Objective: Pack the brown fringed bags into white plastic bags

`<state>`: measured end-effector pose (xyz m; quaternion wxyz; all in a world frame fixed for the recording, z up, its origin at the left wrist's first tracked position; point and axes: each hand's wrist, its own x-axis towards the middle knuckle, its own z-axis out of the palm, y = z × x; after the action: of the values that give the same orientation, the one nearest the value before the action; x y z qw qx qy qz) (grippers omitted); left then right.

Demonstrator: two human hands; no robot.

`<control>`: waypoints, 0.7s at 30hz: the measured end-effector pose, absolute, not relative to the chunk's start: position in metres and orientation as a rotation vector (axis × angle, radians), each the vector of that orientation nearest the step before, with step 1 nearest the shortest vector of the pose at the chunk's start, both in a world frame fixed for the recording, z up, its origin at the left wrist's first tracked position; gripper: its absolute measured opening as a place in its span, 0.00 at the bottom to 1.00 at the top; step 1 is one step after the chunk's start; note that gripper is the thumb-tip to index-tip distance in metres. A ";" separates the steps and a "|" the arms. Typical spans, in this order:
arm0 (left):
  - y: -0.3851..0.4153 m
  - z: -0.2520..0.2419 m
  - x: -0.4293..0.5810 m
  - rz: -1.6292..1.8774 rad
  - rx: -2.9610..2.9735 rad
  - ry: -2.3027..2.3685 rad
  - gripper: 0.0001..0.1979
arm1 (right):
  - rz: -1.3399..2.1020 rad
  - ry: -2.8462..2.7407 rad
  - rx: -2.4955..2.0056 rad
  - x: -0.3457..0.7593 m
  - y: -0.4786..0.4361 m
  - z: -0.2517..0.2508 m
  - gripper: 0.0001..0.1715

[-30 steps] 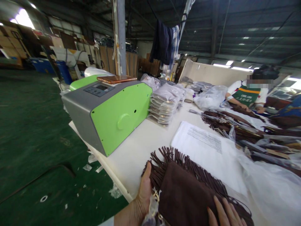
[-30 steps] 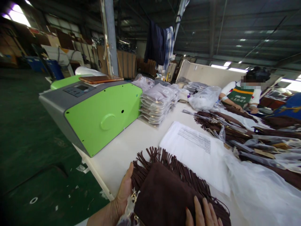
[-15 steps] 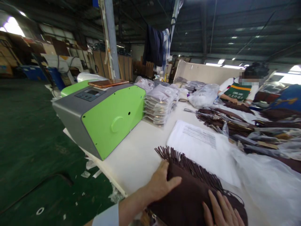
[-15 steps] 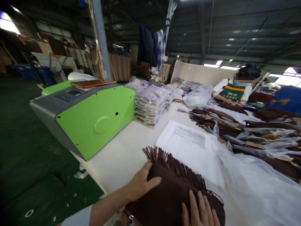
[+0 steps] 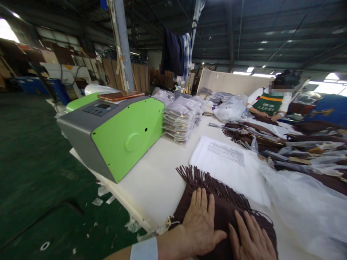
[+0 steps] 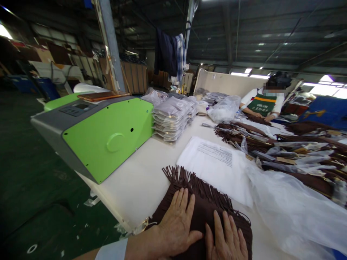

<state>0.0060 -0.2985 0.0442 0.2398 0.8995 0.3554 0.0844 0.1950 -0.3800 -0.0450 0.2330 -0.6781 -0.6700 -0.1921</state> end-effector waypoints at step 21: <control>-0.277 0.053 -0.008 0.886 2.186 0.745 0.19 | -0.291 -1.663 -1.876 0.197 -0.392 0.012 0.24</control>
<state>-0.0084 -0.2771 0.0529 0.3278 0.8349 0.2847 0.3382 0.1971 -0.3918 0.0116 0.3041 -0.7081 -0.6277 -0.1100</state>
